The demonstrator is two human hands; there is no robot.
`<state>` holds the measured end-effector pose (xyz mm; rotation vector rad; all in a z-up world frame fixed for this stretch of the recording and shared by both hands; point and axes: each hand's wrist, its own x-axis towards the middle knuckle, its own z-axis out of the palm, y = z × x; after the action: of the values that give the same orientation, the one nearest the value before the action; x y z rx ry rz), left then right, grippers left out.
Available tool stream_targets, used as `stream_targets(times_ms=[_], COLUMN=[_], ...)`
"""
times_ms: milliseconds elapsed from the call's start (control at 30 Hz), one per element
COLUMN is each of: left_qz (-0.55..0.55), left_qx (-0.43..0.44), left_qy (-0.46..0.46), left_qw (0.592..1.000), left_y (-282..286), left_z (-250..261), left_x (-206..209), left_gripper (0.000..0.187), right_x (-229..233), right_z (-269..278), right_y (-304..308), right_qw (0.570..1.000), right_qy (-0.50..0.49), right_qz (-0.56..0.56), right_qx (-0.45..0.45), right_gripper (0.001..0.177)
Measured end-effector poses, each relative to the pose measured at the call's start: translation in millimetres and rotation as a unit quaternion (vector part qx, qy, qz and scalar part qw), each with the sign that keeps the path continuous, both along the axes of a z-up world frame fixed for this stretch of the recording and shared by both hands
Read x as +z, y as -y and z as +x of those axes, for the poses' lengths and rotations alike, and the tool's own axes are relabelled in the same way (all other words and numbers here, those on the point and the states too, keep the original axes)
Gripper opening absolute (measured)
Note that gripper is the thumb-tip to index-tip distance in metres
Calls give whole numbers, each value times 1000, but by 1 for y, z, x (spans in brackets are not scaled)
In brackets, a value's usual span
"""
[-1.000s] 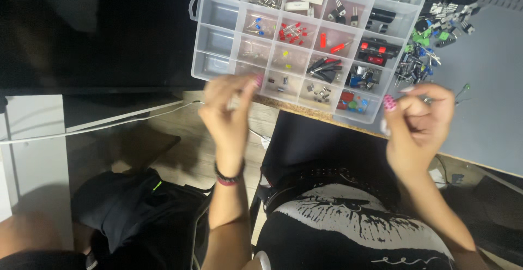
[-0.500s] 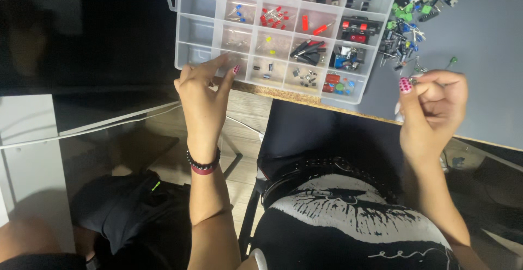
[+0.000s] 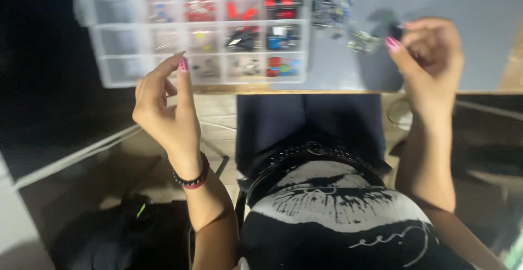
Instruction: The person sorts small electronic components, such as capacitors and resistors, from a pile on a table into the compartments of a clear plastic organizer box. The person picks up individual items and places them into specific sections of the box.
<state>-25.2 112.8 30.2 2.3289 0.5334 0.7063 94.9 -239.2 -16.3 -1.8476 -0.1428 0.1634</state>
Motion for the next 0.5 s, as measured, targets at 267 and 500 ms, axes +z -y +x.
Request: stream_targets(times_ms=[267, 500], left_qz=[-134, -123], left_qx=[-210, -421], left_qy=[32, 82], left_qw=[968, 895], left_y=[105, 176], left_z=[28, 52], left_x=[-17, -46], left_gripper=[4, 8], right_x=[-11, -8], right_z=[16, 61], right_y=[13, 22], right_qw=[974, 941], right_qy=[131, 203], right_qz=[-184, -190], right_qx=[12, 193], right_gripper=[27, 20])
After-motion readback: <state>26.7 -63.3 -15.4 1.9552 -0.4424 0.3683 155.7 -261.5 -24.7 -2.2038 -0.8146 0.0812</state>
